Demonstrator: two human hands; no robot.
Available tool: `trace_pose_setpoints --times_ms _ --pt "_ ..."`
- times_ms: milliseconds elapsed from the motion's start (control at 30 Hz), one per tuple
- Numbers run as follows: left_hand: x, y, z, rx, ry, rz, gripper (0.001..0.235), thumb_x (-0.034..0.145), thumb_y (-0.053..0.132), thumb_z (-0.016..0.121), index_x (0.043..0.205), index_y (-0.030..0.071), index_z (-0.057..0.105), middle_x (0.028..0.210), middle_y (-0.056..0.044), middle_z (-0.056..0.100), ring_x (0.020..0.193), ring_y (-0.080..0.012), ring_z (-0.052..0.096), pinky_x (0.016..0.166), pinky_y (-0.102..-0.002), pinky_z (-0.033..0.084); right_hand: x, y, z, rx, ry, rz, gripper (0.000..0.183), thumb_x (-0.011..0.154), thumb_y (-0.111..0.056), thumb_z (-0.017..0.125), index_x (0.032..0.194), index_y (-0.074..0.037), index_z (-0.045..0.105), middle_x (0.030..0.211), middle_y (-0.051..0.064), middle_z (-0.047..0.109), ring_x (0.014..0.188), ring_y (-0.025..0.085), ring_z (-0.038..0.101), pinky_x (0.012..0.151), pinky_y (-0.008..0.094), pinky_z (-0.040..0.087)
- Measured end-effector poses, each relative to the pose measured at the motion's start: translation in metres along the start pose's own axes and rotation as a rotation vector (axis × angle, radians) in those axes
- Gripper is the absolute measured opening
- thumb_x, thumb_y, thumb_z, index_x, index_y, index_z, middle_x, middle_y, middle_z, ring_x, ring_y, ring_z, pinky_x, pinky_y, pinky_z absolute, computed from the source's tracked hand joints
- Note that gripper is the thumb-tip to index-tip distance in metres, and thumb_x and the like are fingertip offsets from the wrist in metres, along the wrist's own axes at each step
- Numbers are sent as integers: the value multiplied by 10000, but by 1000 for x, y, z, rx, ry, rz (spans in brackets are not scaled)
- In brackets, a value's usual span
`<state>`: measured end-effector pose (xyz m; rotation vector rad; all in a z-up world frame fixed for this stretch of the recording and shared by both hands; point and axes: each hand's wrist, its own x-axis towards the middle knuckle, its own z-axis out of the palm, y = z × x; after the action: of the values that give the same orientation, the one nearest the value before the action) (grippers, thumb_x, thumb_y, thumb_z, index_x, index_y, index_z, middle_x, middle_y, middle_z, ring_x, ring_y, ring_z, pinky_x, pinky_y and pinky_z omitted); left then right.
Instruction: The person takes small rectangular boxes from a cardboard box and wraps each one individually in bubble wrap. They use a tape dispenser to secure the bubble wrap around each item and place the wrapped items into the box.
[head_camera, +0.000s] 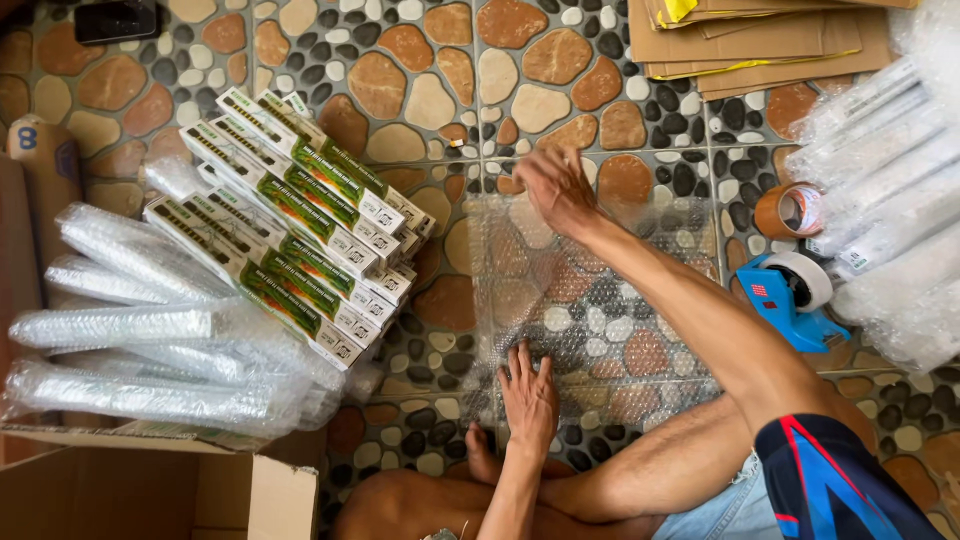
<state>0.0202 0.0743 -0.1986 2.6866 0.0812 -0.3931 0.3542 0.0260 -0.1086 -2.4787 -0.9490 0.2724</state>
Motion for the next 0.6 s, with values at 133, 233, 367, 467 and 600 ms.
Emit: trace_pose_setpoints --times_ms 133,233,367,467,600 --pt "4 -1 5 56 -34 -13 385 985 165 477 1363 168 550 1661 -241 308 1498 -449 308 1094 -631 322 -7 -19 9 -275 520 -61 112 986 -134 665 1087 -109 625 1076 63 652 950 231 578 917 402 427" --pt "0 2 7 67 -54 -55 551 973 162 489 1521 195 444 1672 -230 299 1512 -429 294 1107 -622 313 -38 -11 61 -172 275 74 465 976 -483 418 1129 -107 645 1051 81 673 920 253 586 893 427 416" --pt "3 4 -2 24 -132 -75 690 978 176 467 1648 182 302 1696 -253 226 1538 -451 227 1146 -648 259 -42 0 100 -187 -44 121 931 935 -851 118 1596 -255 391 1687 197 323 1548 404 311 1248 626 190" --pt "5 -19 52 134 -27 -55 716 1000 323 490 1675 251 261 1736 -187 142 1569 -411 185 1171 -617 237 -26 -15 86 -49 -238 221 896 922 -778 478 1590 -183 434 1751 153 153 1613 379 95 1252 600 123" --pt "9 -18 6 122 37 -76 693 981 315 496 1646 233 322 1731 -180 166 1573 -401 173 1187 -654 202 -42 -3 75 -5 -148 157 846 957 -737 476 1617 -210 426 1749 144 181 1592 377 198 1265 525 173"
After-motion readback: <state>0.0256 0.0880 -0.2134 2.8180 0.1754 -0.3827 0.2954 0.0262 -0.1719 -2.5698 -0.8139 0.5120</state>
